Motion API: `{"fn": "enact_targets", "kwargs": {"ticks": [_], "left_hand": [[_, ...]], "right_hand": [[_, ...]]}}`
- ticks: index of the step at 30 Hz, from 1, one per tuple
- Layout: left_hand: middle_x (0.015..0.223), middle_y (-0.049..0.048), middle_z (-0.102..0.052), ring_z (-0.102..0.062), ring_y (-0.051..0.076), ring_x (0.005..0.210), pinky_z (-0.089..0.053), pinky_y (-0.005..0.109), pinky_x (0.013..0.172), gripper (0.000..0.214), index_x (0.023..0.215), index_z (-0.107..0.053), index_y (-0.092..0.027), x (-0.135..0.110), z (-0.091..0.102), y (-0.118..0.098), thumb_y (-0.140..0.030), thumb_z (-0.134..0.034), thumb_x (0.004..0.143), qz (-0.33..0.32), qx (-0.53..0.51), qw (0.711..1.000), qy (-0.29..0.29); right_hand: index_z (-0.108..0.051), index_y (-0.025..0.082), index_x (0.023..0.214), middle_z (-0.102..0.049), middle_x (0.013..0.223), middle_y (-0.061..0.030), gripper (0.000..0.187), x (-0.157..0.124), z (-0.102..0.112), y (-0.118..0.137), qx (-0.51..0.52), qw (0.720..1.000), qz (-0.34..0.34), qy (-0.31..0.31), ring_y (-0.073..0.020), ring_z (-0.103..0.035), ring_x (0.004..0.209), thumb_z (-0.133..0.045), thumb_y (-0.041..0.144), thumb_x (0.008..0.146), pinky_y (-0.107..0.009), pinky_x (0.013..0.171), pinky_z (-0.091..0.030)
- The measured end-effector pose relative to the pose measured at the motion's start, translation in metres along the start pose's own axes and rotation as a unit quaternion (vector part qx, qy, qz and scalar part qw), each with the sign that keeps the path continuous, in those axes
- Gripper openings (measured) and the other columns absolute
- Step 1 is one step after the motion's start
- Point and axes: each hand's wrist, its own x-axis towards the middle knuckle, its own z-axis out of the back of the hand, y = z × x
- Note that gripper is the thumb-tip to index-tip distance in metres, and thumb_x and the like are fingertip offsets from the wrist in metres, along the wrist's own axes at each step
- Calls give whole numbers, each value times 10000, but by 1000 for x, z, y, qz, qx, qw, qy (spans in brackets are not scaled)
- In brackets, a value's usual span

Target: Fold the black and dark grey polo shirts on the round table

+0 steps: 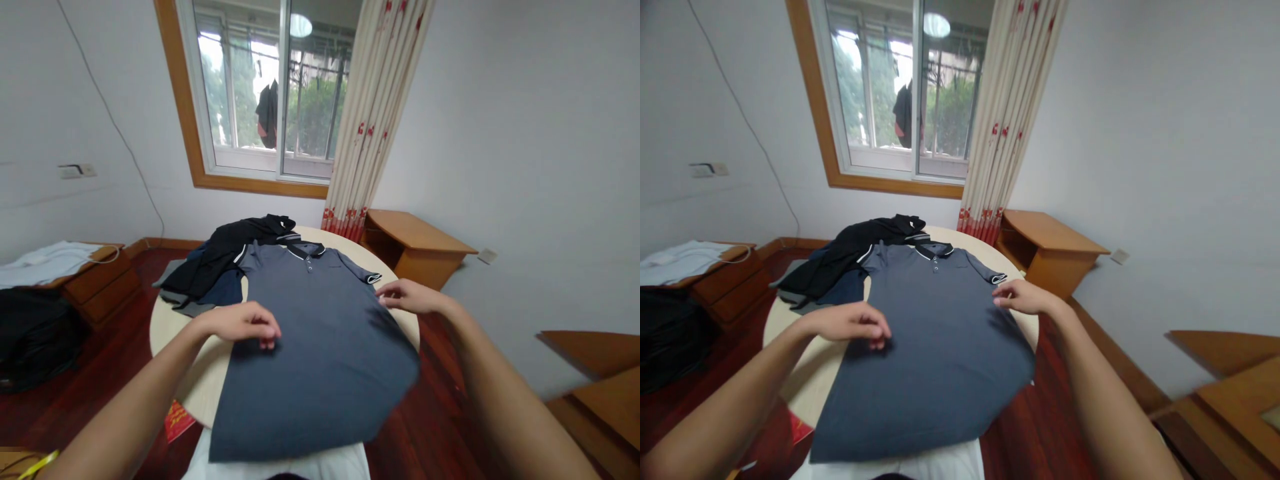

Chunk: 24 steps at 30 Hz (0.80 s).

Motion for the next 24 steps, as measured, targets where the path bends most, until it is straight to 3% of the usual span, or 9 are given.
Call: {"fn": "enact_targets", "kwargs": {"ticks": [2, 4, 7, 10, 13, 16, 19, 24], "left_hand": [[1008, 97, -747, -680, 201, 934, -503, 294, 879, 420, 1033, -695, -156, 31, 19, 21, -498, -470, 937, 10, 112, 985, -134], [1146, 111, -715, -648, 232, 1071, -459, 321, 974, 370, 1056, -697, -163, 56, 42, 43, -407, -442, 945, 57, 236, 937, -251], [1237, 125, -677, -602, 244, 1175, -404, 348, 1045, 355, 1151, -672, -185, 75, 76, 69, -338, -427, 944, 127, 356, 865, -331], [1290, 132, -648, -567, 252, 1227, -330, 436, 1100, 410, 1263, -606, -200, 78, 106, 89, -361, -368, 972, 186, 413, 824, -339], [1357, 143, -603, -543, 269, 1259, -245, 540, 1123, 471, 1334, -545, -204, 80, 130, 105, -409, -292, 993, 229, 431, 819, -302], [1300, 167, -638, -583, 298, 1202, -180, 620, 1112, 508, 1273, -594, -189, 82, 146, 118, -434, -244, 998, 252, 453, 816, -254], [1209, 180, -683, -599, 330, 1161, -120, 638, 1117, 517, 1135, -685, -170, 83, 150, 125, -443, -271, 990, 260, 498, 794, -230], [1086, 138, -730, -570, 342, 1165, 5, 584, 1151, 384, 935, -764, -215, 81, 141, 128, -420, -439, 929, 287, 560, 741, -235]], "right_hand": [[-735, 179, 1078, -730, 1057, -100, 317, 44, -11, -12, -83, 994, -14, -69, -226, -678, 930, -633, 363, 841, -316, 864, -513], [-699, 142, 1162, -695, 1175, -127, 340, 81, -20, -24, -154, 981, -52, -109, -238, -658, 1043, -561, 297, 893, -323, 951, -473], [-612, 96, 1292, -614, 1313, -169, 426, 118, -26, -41, -206, 958, -120, -160, -248, -594, 1193, -481, 312, 949, -307, 1009, -427], [-556, 63, 1343, -599, 1317, -208, 486, 142, -27, -60, -211, 944, -188, -170, -245, -582, 1218, -380, 352, 994, -298, 996, -429], [-590, 72, 1297, -632, 1270, -205, 494, 161, -27, -78, -207, 942, -220, -148, -236, -599, 1194, -300, 354, 1013, -305, 974, -441], [-613, 91, 1262, -621, 1289, -200, 539, 175, -25, -94, -208, 939, -242, -130, -261, -586, 1207, -251, 409, 1022, -368, 993, -435], [-618, 113, 1257, -586, 1334, -204, 570, 181, -20, -107, -212, 933, -266, -115, -304, -555, 1244, -217, 443, 1023, -473, 1030, -402], [-604, 115, 1282, -530, 1394, -204, 530, 179, -21, -120, -245, 921, -282, -114, -356, -512, 1275, -262, 415, 1010, -594, 1092, -286]]}}
